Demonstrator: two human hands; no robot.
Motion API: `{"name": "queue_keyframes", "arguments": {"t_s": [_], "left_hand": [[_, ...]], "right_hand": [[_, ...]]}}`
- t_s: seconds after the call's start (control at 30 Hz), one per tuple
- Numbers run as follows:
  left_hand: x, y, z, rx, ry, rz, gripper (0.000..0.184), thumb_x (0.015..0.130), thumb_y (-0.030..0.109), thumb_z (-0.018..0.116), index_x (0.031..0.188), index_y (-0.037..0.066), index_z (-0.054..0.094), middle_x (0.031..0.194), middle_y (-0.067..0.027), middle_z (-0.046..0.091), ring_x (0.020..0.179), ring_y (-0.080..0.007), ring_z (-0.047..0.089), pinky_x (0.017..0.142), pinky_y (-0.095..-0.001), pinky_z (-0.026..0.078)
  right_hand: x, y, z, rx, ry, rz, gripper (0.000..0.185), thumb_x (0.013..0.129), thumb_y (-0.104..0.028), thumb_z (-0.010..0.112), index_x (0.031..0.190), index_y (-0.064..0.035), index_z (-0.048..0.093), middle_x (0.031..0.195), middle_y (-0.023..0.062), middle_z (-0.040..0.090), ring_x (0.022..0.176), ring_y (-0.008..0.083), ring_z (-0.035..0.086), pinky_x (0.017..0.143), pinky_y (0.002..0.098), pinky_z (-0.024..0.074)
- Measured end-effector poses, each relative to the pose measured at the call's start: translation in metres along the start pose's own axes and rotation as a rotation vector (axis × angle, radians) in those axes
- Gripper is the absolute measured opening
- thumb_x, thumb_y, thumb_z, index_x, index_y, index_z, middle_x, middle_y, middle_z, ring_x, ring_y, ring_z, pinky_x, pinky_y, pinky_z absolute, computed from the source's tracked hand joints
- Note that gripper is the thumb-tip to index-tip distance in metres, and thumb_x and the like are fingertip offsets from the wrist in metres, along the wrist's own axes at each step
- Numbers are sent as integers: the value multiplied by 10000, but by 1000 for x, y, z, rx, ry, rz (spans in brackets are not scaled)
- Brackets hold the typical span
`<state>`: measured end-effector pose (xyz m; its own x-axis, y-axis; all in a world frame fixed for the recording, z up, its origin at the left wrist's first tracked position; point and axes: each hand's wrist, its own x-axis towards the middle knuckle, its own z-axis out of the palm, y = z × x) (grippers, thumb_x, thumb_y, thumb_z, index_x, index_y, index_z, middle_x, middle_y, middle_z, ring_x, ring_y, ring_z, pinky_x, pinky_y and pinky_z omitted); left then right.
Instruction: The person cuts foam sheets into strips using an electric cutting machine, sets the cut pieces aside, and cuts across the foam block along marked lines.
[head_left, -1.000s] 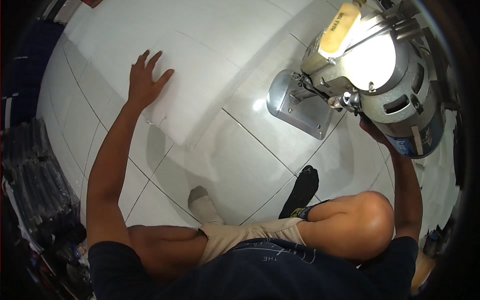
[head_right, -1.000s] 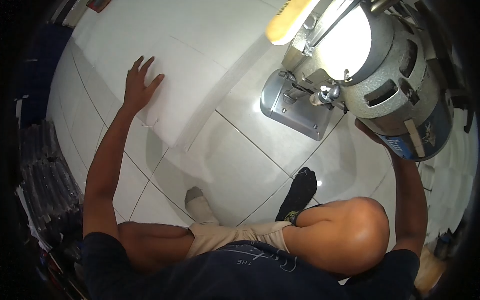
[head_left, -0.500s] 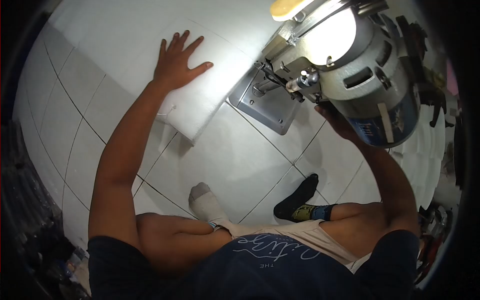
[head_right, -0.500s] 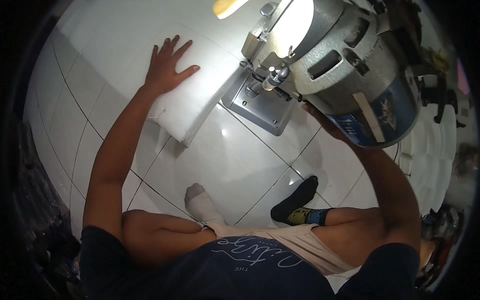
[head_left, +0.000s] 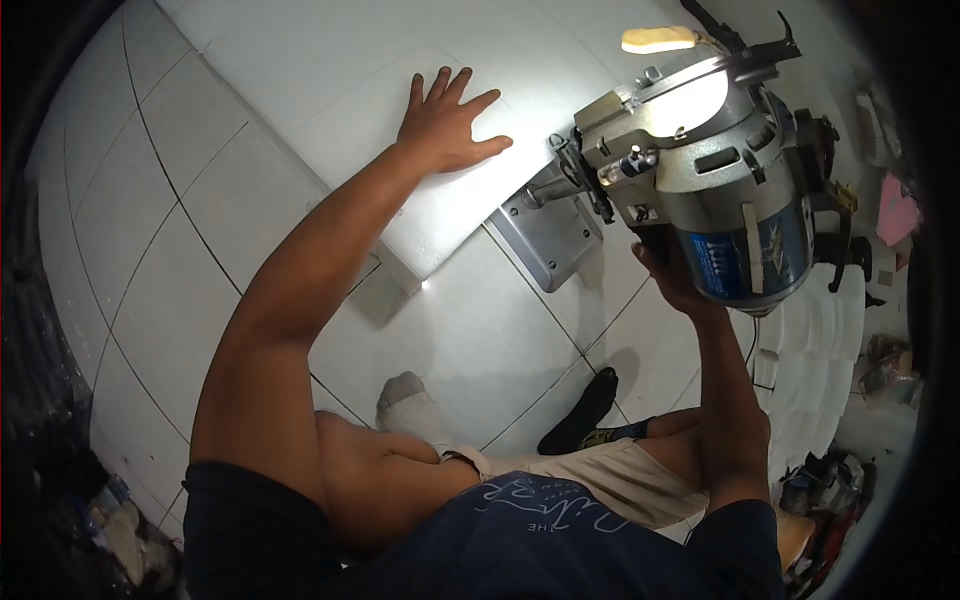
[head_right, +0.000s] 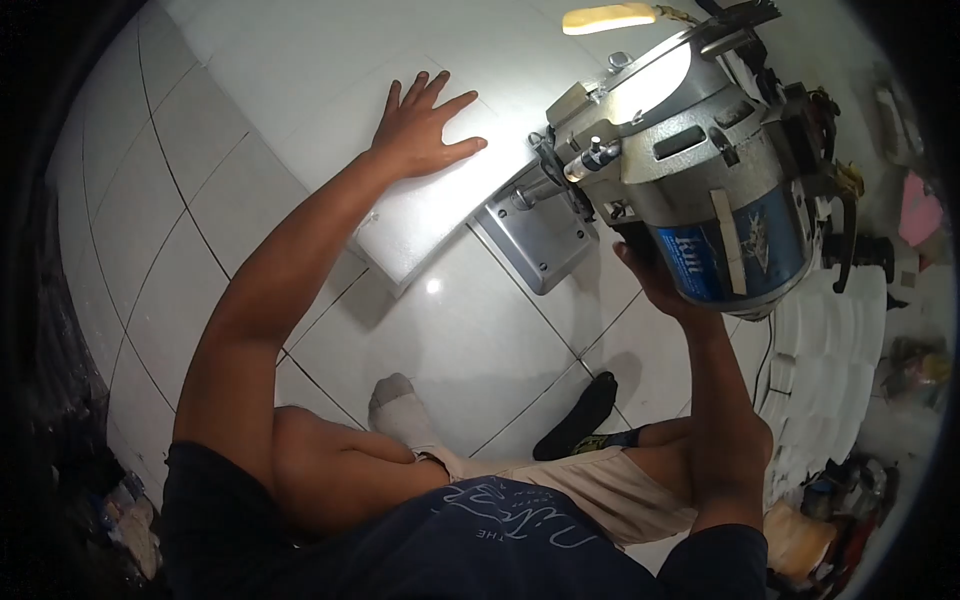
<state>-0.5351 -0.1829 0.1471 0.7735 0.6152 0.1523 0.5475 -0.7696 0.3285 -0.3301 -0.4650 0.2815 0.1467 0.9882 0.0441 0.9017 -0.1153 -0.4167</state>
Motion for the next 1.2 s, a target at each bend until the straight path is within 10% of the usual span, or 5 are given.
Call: {"name": "queue_keyframes", "arguments": {"t_s": [0.17, 0.37, 0.63, 1.2], "left_hand": [[-10, 0, 12, 19, 17, -30, 886, 721, 769, 570, 1446, 287, 410, 1548, -158, 258, 1446, -374, 168, 1156, -593, 66], [-11, -7, 23, 22, 86, -10, 900, 685, 775, 603, 1423, 282, 451, 1537, -160, 286, 1437, -375, 198, 1156, -585, 71], [-10, 3, -17, -39, -126, -45, 875, 764, 704, 579, 1460, 207, 391, 1536, -243, 220, 1437, -419, 152, 1165, -575, 86], [-12, 9, -21, -57, -130, -33, 889, 769, 702, 579, 1458, 173, 389, 1527, -249, 235, 1433, -423, 160, 1161, -587, 92]], "right_hand": [[-2, -1, -4, -76, -60, 119, 288, 917, -336, 626, 1014, -66, 606, 665, 32, 536, 576, 162, 482, 592, 372, 437], [7, -8, 6, 209, -55, 198, 307, 962, -283, 580, 1189, -77, 600, 1189, 92, 628, 1149, 211, 530, 1020, 376, 355], [13, -20, 8, 77, 8, 164, 257, 953, -229, 602, 1095, -15, 614, 1004, 93, 671, 964, 191, 609, 894, 341, 445], [15, -24, 5, -12, -63, 326, 439, 944, -381, 587, 1170, -5, 564, 1143, 179, 605, 1075, 298, 571, 956, 393, 416]]}}
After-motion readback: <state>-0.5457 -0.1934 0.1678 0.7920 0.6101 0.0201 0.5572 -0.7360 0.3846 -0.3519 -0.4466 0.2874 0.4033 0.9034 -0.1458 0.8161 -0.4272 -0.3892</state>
